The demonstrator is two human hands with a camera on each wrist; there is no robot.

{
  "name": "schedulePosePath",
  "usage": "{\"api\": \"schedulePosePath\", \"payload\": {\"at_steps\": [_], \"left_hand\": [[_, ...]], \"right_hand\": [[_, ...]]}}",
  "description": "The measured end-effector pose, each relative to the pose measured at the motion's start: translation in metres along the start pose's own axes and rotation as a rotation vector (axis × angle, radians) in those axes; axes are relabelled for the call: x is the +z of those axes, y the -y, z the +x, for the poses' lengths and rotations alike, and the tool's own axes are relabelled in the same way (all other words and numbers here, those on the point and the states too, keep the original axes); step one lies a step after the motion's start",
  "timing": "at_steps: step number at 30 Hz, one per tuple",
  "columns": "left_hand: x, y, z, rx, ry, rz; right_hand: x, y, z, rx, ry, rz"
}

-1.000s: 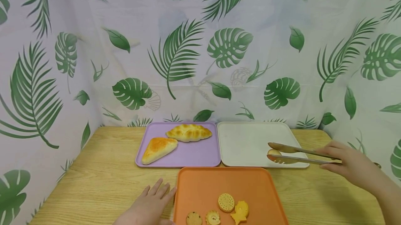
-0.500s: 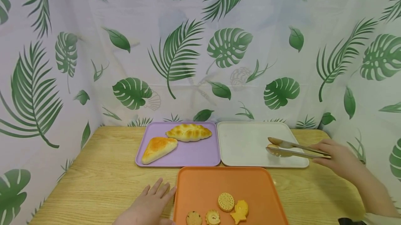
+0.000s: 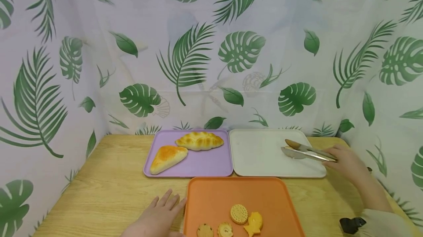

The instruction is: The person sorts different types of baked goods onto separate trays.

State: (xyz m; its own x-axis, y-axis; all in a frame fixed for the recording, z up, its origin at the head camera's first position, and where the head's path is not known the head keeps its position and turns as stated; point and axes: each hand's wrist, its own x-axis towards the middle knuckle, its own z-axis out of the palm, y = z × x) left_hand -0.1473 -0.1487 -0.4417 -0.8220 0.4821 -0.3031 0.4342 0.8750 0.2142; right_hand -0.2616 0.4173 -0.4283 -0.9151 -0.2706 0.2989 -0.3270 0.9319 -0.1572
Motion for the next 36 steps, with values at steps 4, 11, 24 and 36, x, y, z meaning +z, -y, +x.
{"api": "schedulePosePath", "payload": {"at_steps": [4,11,24,36], "left_hand": [[0.001,0.0,0.001,0.002,-0.002,0.008],[0.004,0.002,0.001,0.008,-0.035,0.025],[0.004,0.002,0.002,-0.003,-0.013,0.015],[0.005,0.001,0.003,-0.009,-0.031,0.035]], "right_hand": [[0.004,-0.004,0.006,0.072,0.055,0.036],[0.005,-0.01,0.019,0.158,0.101,0.071],[0.012,-0.015,0.039,0.206,0.111,0.025],[0.008,-0.01,0.037,0.214,0.135,0.022]]}}
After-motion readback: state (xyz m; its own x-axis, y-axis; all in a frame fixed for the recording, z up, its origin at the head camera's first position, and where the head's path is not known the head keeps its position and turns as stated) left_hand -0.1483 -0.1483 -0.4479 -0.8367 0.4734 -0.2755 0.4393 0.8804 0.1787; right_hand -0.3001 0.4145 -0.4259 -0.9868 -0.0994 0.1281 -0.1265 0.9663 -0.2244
